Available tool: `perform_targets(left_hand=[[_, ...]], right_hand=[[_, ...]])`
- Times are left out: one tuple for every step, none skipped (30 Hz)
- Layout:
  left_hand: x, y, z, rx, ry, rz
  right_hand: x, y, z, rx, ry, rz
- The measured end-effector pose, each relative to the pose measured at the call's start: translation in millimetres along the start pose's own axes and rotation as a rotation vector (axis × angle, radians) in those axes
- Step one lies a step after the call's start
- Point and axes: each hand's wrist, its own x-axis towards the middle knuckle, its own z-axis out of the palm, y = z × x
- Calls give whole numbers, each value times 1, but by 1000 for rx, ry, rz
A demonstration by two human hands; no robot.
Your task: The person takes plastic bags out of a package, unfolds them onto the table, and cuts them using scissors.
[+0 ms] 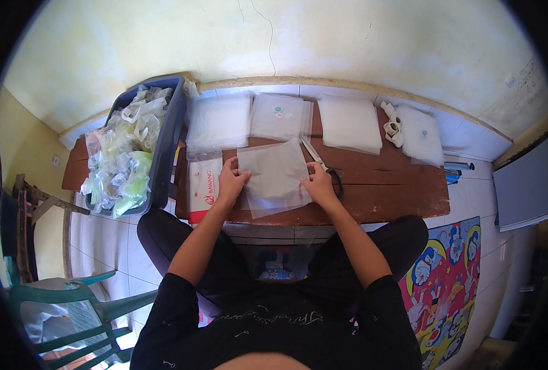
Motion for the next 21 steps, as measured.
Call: perform_targets(left_hand=[[2,-2,-1,105,60,14],[4,-5,-1,106,60,12],[5,-4,-1,116,86,-16],[6,-4,-1,125,113,-44],[6,-4,-2,125,115,-45],[2,4,-4,75,69,-93],[0,10,-5,24,23,-140],[-1,9,-5,23,23,-141],[-1,5,-6,58,5,-86],[0,2,-7,93,-13,-30],[1,-1,-7,93,-13,-31],[2,0,-8,160,-16,-17],[3,0,-8,227,-19,-2],[3,1,-8,228,-21,-3],[0,9,-9,270,-22,-18],[-1,15,-10,313,-24,-33],[-1,16,-9,313,-25,-32],[-1,16,-9,352,-25,-16],[0,15,-9,391,-25,0],[0,15,-9,390,-27,0],[0,16,-9,400,-22,-15]], right_hand=[[-1,-2,2,1,-1,1],[-2,-5,3,-26,29,14],[-3,-5,5,-54,59,26],[-2,-3,7,-54,57,26],[-1,-2,9,-58,94,9],[-1,-7,11,-61,131,-8],[-3,-11,12,-62,130,-8],[-5,-15,13,-42,139,6],[-7,-20,13,-22,148,20],[-7,-19,14,-22,148,20],[-8,-15,15,-58,114,1],[-9,-17,15,-94,81,-19],[-12,-18,15,-94,81,-18],[-18,-19,15,-242,86,-119],[-22,-24,15,-390,92,-222],[-25,-30,15,-390,93,-221],[-28,-36,17,-433,64,-270],[-30,-39,19,-476,34,-317],[-31,-41,24,-477,34,-315],[-31,-41,30,-475,33,-451],[-31,-40,36,-471,31,-588]])
